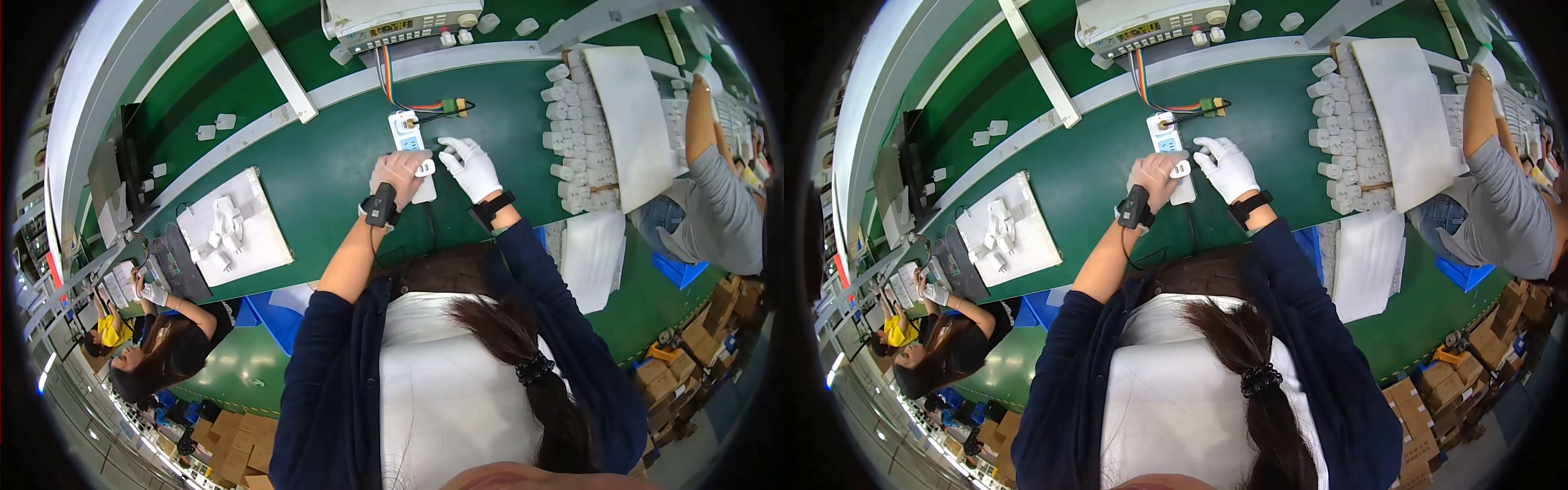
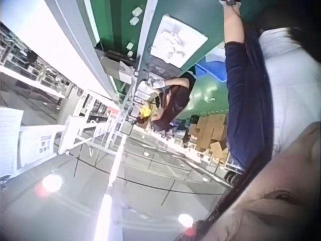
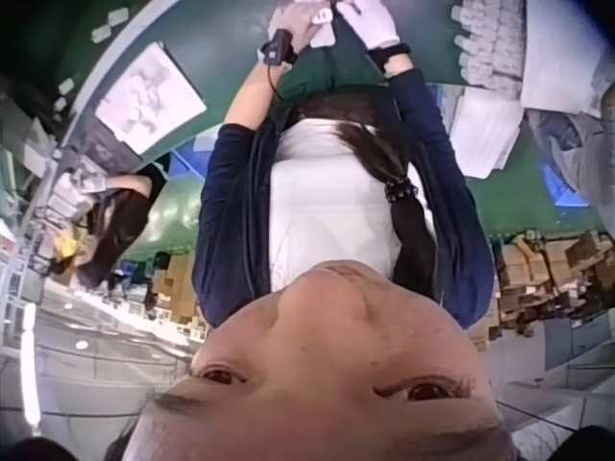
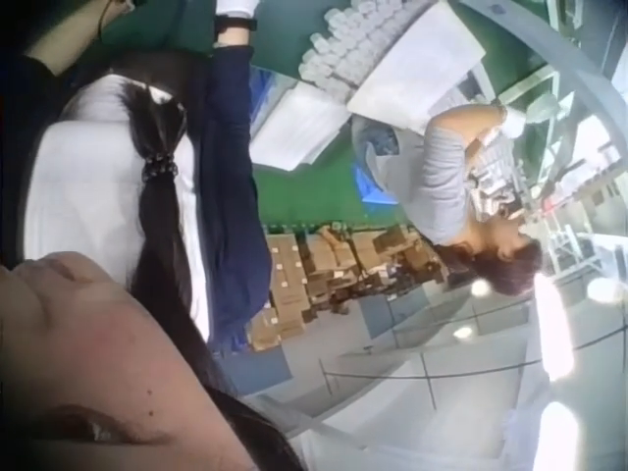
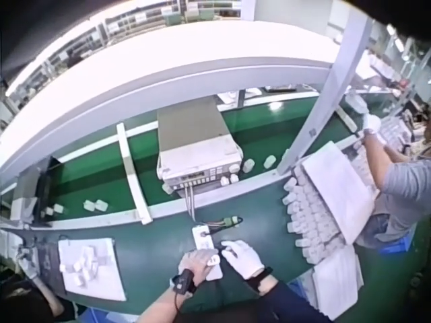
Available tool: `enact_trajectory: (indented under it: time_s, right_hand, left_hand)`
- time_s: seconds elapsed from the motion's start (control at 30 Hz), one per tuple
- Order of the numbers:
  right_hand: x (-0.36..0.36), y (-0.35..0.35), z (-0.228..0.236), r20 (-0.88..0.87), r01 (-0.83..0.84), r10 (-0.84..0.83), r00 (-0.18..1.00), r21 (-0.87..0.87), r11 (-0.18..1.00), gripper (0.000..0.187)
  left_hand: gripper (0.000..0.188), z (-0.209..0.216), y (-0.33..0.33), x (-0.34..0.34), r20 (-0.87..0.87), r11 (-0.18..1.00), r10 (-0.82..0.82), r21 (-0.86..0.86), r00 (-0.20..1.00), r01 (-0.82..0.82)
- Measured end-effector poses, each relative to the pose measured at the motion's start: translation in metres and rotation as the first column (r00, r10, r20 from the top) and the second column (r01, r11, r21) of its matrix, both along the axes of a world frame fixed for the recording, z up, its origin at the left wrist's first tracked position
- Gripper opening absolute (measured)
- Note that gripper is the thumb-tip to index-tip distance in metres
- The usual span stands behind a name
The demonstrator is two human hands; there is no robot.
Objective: The person tests power adapters by picking each one from a conveyor belt, plugging it into a power strip, and touching a probe to it before returning it to the belt.
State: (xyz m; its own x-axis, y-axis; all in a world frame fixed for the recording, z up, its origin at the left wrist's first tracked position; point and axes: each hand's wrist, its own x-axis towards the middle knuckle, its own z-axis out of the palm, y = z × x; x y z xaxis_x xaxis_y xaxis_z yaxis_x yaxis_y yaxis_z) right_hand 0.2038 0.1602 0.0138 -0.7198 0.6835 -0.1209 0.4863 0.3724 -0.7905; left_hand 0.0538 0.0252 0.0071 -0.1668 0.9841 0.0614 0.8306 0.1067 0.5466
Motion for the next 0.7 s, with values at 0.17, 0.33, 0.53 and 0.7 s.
enact_trajectory:
  time_s: [0.17,0.33,0.53,0.7]
  right_hand:
    - [-0.024,0.002,0.008,-0.031,-0.023,0.021,0.999,-0.042,0.999,0.031]
    - [-0.058,0.012,0.007,-0.002,-0.068,0.068,0.998,-0.112,0.991,0.029]
    - [-0.076,0.014,-0.011,-0.187,-0.086,0.073,0.980,-0.061,0.994,0.025]
    - [-0.075,0.018,0.012,-0.237,-0.169,0.194,0.952,0.119,0.978,0.021]
  left_hand:
    - [0.051,-0.010,-0.008,-0.003,0.128,0.994,0.104,0.018,0.986,-0.107]
    - [0.057,0.004,0.003,-0.023,0.465,0.932,0.304,0.034,0.832,-0.360]
    - [0.053,-0.021,0.039,-0.042,0.538,0.959,0.254,-0.034,0.803,-0.281]
    - [0.044,-0.013,0.046,-0.052,0.466,0.963,0.268,-0.160,0.843,-0.217]
